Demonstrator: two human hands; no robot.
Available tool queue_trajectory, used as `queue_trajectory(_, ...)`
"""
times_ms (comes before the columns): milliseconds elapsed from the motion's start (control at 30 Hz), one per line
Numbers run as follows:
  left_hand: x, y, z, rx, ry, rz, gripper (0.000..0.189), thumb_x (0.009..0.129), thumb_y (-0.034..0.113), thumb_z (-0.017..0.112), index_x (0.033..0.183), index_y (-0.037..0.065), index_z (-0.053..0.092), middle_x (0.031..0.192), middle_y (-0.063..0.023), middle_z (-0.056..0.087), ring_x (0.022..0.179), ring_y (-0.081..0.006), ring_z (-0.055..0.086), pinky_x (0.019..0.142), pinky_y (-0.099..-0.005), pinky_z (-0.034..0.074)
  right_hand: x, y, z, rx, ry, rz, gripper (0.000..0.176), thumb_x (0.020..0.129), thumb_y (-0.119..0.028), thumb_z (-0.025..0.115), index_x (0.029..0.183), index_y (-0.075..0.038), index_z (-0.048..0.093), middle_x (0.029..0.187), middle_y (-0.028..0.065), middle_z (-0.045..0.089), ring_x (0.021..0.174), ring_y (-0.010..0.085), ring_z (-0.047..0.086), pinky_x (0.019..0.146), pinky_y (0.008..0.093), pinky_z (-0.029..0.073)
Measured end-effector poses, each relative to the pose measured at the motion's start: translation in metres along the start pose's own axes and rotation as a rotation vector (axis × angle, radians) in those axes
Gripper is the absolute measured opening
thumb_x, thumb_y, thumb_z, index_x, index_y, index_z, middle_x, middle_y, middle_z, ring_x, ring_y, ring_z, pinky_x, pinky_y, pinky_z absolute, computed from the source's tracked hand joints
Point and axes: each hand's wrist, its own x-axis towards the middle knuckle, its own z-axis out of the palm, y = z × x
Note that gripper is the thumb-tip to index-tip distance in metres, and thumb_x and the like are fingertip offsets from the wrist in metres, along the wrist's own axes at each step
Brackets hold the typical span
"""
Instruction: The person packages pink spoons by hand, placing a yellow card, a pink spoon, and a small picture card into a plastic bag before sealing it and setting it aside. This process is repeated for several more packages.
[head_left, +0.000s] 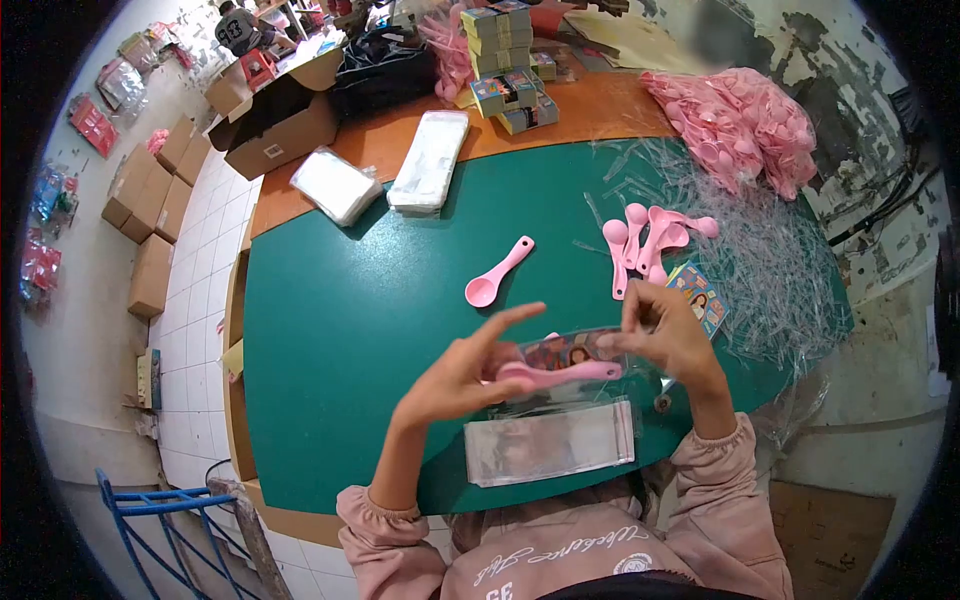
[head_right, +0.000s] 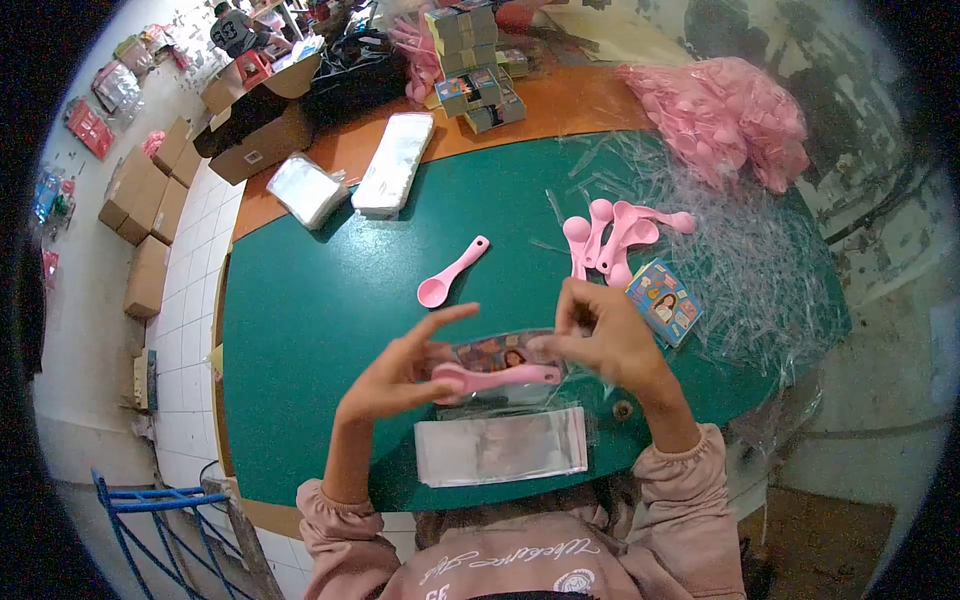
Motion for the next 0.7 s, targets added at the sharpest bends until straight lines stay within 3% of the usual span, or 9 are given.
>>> queue_trajectory(67, -0.001, 0.002, -0.004, -0.216, 0.019, -0.019, 0.076, 0.074, 0.001, 0.066, 0.136, 0.004, 0.022, 0.112, -0.0098, 0.056, 0.086, -0.0116, 0.058, 0.068, -0.0232, 0.049, 0.004, 0.01, 0.003, 0.328, 0.027, -0.038, 0.017, 0.073, -0.014, 0.07, 0.079, -0.001, 0.06, 0.066, -0.0003, 0.057, 0.066, 0.0077, 0.053, 0.061, 0.0233, 0.042)
queue_trajectory(167, 0.001, 0.005, -0.003, -0.241, 0.21, 0.042, 0.072, 0.074, 0.002, 0.066, 0.134, 0.002, 0.025, 0.113, -0.0125, 0.055, 0.088, -0.0121, 0.059, 0.074, -0.0245, 0.05, -0.001, 0.001, -0.001, 0.305, -0.075, 0.012, 0.017, 0.074, -0.014, 0.069, 0.079, -0.001, 0.059, 0.068, 0.0004, 0.057, 0.067, 0.0061, 0.051, 0.061, 0.0215, 0.041)
queue_trajectory(333, 0.001, 0.0, -0.003, -0.177, 0.109, -0.057, 0.069, 0.076, 0.004, 0.065, 0.133, 0.004, 0.028, 0.111, -0.013, 0.056, 0.084, -0.0135, 0.061, 0.071, -0.0244, 0.051, 0.0, 0.011, 0.003, 0.247, -0.089, 0.051, 0.015, 0.075, -0.012, 0.068, 0.079, 0.001, 0.059, 0.068, 0.0008, 0.057, 0.067, 0.0062, 0.053, 0.059, 0.0231, 0.043)
queue_trajectory(400, 0.002, -0.002, 0.0, -0.103, 0.07, -0.137, 0.067, 0.077, 0.005, 0.065, 0.133, 0.005, 0.028, 0.109, -0.0136, 0.056, 0.083, -0.0142, 0.062, 0.07, -0.024, 0.051, 0.003, 0.017, 0.011, 0.125, 0.025, -0.068, 0.015, 0.074, -0.01, 0.068, 0.079, 0.001, 0.059, 0.066, 0.0029, 0.058, 0.066, 0.007, 0.055, 0.057, 0.0234, 0.044)
queue_trajectory(467, 0.003, -0.012, 0.012, 0.25, 0.416, 0.059, 0.065, 0.08, 0.01, 0.062, 0.134, 0.008, 0.026, 0.094, -0.0163, 0.062, 0.082, -0.017, 0.063, 0.069, -0.0264, 0.051, 0.003, 0.013, 0.017, 0.049, 0.164, -0.102, 0.015, 0.073, -0.01, 0.068, 0.079, 0.001, 0.059, 0.067, 0.0046, 0.058, 0.065, 0.0085, 0.056, 0.057, 0.0237, 0.045)
queue_trajectory(500, 0.003, -0.012, 0.019, 0.249, 0.413, 0.059, 0.065, 0.08, 0.01, 0.062, 0.134, 0.008, 0.026, 0.094, -0.0163, 0.062, 0.082, -0.017, 0.063, 0.069, -0.0264, 0.051, 0.003, 0.01, 0.019, -0.026, 0.303, -0.132, 0.015, 0.073, -0.01, 0.068, 0.079, 0.001, 0.059, 0.069, 0.0063, 0.059, 0.064, 0.0101, 0.057, 0.058, 0.024, 0.045)
queue_trajectory(600, 0.001, -0.011, 0.043, 0.149, 0.576, 0.002, 0.062, 0.088, 0.014, 0.052, 0.137, 0.01, 0.015, 0.099, -0.0187, 0.059, 0.088, -0.0223, 0.062, 0.074, -0.0306, 0.051, 0.004, 0.001, 0.027, -0.091, 0.343, -0.302, 0.016, 0.072, -0.011, 0.068, 0.081, 0.0, 0.06, 0.073, 0.0097, 0.06, 0.065, 0.0163, 0.06, 0.06, 0.0263, 0.047)
queue_trajectory(667, -0.004, -0.011, 0.059, -0.712, 0.278, -0.11, 0.058, 0.094, 0.016, 0.038, 0.138, 0.012, 0.001, 0.108, -0.0215, 0.055, 0.096, -0.025, 0.059, 0.077, -0.0347, 0.05, 0.002, 0.004, 0.03, -0.142, 0.213, -0.294, 0.025, 0.071, -0.009, 0.069, 0.093, -0.001, 0.06, 0.085, 0.0111, 0.062, 0.078, 0.0192, 0.061, 0.069, 0.0285, 0.048)
queue_trajectory(700, -0.006, -0.011, 0.062, -0.643, 0.247, -0.145, 0.055, 0.096, 0.014, 0.029, 0.137, 0.014, -0.006, 0.113, -0.0228, 0.051, 0.103, -0.0277, 0.055, 0.081, -0.0373, 0.049, 0.0, 0.003, 0.031, -0.185, 0.079, -0.39, 0.031, 0.07, -0.01, 0.069, 0.097, -0.002, 0.058, 0.092, 0.0121, 0.06, 0.083, 0.0224, 0.06, 0.072, 0.0299, 0.047)
